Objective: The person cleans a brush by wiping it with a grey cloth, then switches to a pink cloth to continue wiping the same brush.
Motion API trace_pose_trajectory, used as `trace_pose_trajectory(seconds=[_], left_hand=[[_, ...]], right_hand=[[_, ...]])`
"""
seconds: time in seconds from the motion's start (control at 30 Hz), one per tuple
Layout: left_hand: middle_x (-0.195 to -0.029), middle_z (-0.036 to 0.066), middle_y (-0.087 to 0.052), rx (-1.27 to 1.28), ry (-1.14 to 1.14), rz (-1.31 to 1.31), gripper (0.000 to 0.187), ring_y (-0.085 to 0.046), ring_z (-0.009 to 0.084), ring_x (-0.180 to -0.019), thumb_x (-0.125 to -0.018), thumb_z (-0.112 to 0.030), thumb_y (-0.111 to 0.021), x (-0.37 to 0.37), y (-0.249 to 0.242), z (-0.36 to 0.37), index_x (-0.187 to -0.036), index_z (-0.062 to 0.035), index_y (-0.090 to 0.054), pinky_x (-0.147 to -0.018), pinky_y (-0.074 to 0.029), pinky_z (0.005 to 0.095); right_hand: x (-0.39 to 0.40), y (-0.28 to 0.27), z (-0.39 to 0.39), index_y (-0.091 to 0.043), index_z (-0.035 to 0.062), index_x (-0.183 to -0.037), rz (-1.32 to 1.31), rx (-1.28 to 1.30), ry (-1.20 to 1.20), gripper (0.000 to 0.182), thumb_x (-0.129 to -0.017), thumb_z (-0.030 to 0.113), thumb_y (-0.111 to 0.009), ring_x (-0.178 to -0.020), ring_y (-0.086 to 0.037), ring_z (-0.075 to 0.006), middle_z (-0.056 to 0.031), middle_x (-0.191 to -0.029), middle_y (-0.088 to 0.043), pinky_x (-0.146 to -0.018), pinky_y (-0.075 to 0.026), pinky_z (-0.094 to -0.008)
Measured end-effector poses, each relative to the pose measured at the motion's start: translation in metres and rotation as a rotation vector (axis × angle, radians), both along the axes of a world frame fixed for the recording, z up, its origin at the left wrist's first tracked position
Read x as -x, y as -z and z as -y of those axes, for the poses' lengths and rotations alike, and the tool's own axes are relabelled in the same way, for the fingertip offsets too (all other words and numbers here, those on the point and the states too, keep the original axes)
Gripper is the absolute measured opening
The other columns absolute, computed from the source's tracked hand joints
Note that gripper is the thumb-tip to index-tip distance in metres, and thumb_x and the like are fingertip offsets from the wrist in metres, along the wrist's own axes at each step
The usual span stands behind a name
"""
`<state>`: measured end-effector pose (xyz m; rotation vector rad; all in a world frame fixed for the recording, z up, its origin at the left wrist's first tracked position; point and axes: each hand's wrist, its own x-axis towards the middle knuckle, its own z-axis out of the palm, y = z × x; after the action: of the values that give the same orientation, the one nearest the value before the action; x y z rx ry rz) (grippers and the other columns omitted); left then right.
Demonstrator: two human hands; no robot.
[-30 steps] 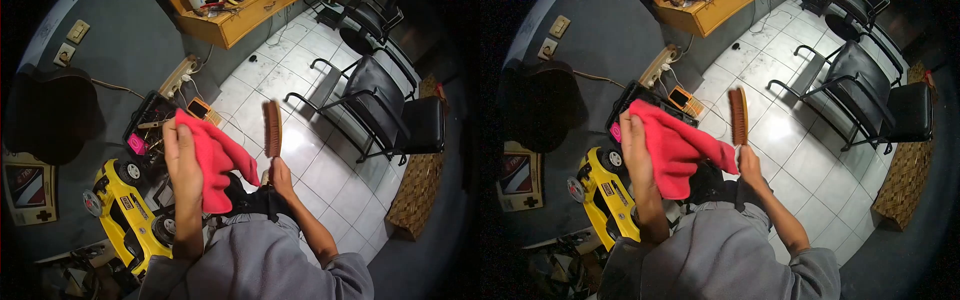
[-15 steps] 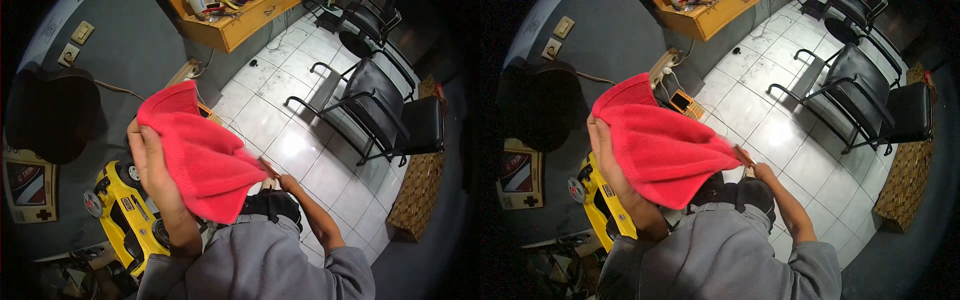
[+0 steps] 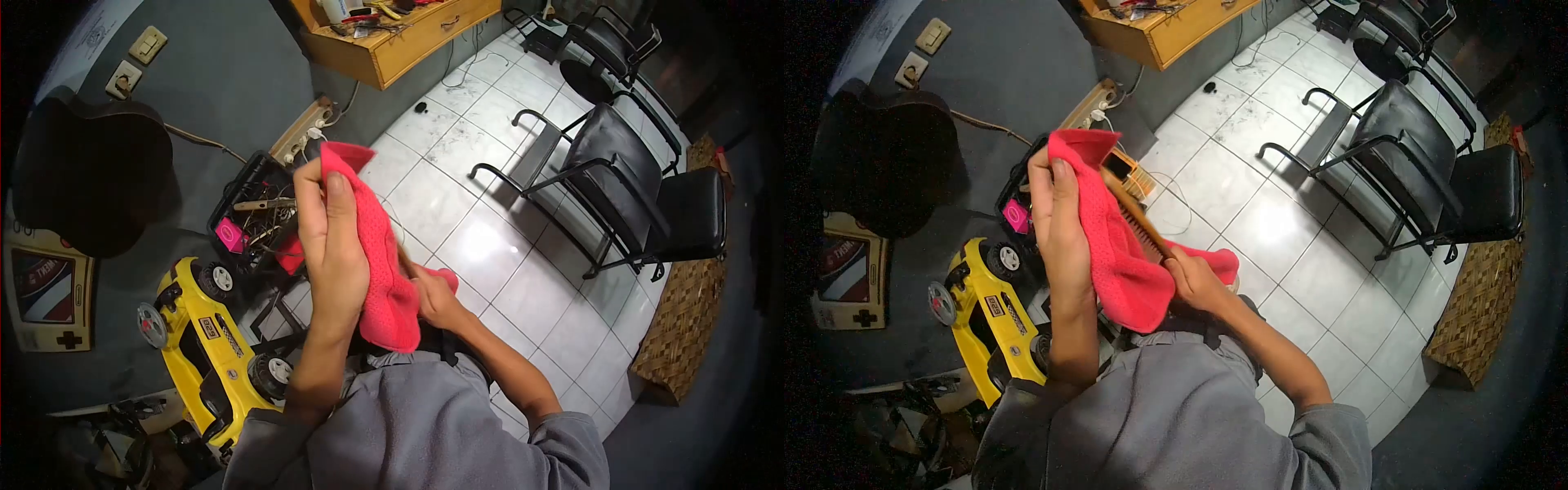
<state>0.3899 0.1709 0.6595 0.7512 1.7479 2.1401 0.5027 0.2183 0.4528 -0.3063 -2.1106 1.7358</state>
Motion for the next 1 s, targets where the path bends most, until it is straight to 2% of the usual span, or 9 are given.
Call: trace_pose_trajectory(seconds=[0.17,0.27,0.43,0.5,0.63,0.67,0.73,0.83,1.0], left_hand=[[-0.088,-0.002,-0.048,-0.139,-0.191,-0.027,0.021,-0.042,0.0033,-0.076,-0.099,-0.025,-0.039,0.007,-0.026,0.012,-0.108,-0.008,-0.047,-0.068,-0.038,0.0184],[-0.093,-0.002,-0.05,-0.047,-0.228,-0.094,0.024,-0.045,0.0046,-0.079,-0.099,-0.027,-0.039,0.017,-0.011,0.023,-0.107,-0.0067,-0.049,-0.072,-0.039,0.0196],[-0.092,-0.002,-0.051,-0.037,-0.234,0.066,0.023,-0.045,0.0046,-0.081,-0.099,-0.025,-0.039,0.007,-0.003,0.033,-0.105,-0.0052,-0.05,-0.074,-0.038,0.0194],[-0.089,-0.002,-0.051,-0.003,-0.2,0.013,0.02,-0.045,0.0047,-0.081,-0.098,-0.022,-0.04,0.008,0.012,0.035,-0.104,-0.0048,-0.049,-0.074,-0.038,0.0187],[-0.082,-0.002,-0.049,0.047,-0.139,0.052,0.018,-0.041,0.0021,-0.068,-0.098,-0.021,-0.041,0.002,0.043,0.027,-0.106,-0.0056,-0.045,-0.062,-0.036,0.0183],[-0.082,-0.002,-0.049,0.07,-0.083,0.024,0.018,-0.041,0.0024,-0.069,-0.098,-0.021,-0.041,0.002,0.043,0.027,-0.106,-0.0052,-0.045,-0.062,-0.035,0.0177],[-0.083,-0.002,-0.048,0.034,0.005,0.009,0.019,-0.041,0.003,-0.07,-0.098,-0.021,-0.04,0.002,0.045,0.024,-0.107,-0.0047,-0.045,-0.063,-0.035,0.018],[-0.087,-0.001,-0.049,-0.042,-0.096,0.057,0.02,-0.043,0.0028,-0.074,-0.098,-0.022,-0.04,0.005,0.033,0.017,-0.107,-0.0045,-0.047,-0.065,-0.036,0.018],[-0.087,-0.002,-0.052,-0.097,-0.15,0.106,0.02,-0.046,0.0035,-0.075,-0.097,-0.021,-0.043,0.004,-0.006,0.033,-0.107,-0.0057,-0.05,-0.068,-0.039,0.0178]], right_hand=[[-0.039,0.202,-0.004,-0.046,0.0013,-0.119,0.505,-0.563,-0.317,0.038,-0.093,0.029,-0.042,-0.073,-0.062,-0.0393,-0.0211,-0.071,-0.061,-0.065,-0.047,-0.0494],[-0.068,0.221,-0.018,-0.055,0.0028,-0.112,1.07,-0.405,-0.342,0.035,-0.09,0.028,-0.044,-0.08,-0.063,-0.0391,-0.0225,-0.08,-0.064,-0.069,-0.049,-0.0475],[-0.075,0.176,-0.031,-0.063,-0.0026,-0.087,1.028,-0.384,-0.112,0.047,-0.095,0.035,-0.035,-0.086,-0.062,-0.0397,-0.0265,-0.088,-0.063,-0.073,-0.049,-0.046],[-0.059,0.146,-0.03,-0.059,-0.0035,-0.089,0.77,-0.035,0.144,0.049,-0.097,0.037,-0.032,-0.073,-0.063,-0.0341,-0.0233,-0.078,-0.062,-0.065,-0.047,-0.0419],[-0.028,0.0,0.0,-0.05,0.0015,-0.085,0.151,0.392,0.189,0.038,-0.098,0.032,-0.031,-0.056,-0.045,-0.0148,-0.0029,-0.068,-0.048,-0.053,-0.038,-0.032],[-0.03,-0.039,0.005,-0.049,0.0007,-0.095,0.247,0.612,0.09,0.032,-0.097,0.028,-0.032,-0.055,-0.048,-0.0192,-0.0069,-0.067,-0.05,-0.054,-0.04,-0.0332],[-0.025,-0.034,0.013,-0.046,-0.0009,-0.102,0.025,0.115,-0.125,0.029,-0.096,0.025,-0.034,-0.055,-0.051,-0.0261,-0.013,-0.066,-0.051,-0.054,-0.041,-0.0347],[-0.012,-0.001,0.014,-0.047,-0.0032,-0.105,0.056,0.154,-0.118,0.033,-0.096,0.026,-0.037,-0.059,-0.055,-0.0372,-0.0215,-0.068,-0.055,-0.055,-0.043,-0.0414],[-0.043,0.182,-0.021,-0.053,-0.0023,-0.106,0.622,-0.291,-0.269,0.048,-0.096,0.04,-0.033,-0.082,-0.058,-0.0466,-0.0291,-0.085,-0.061,-0.072,-0.046,-0.0506]])
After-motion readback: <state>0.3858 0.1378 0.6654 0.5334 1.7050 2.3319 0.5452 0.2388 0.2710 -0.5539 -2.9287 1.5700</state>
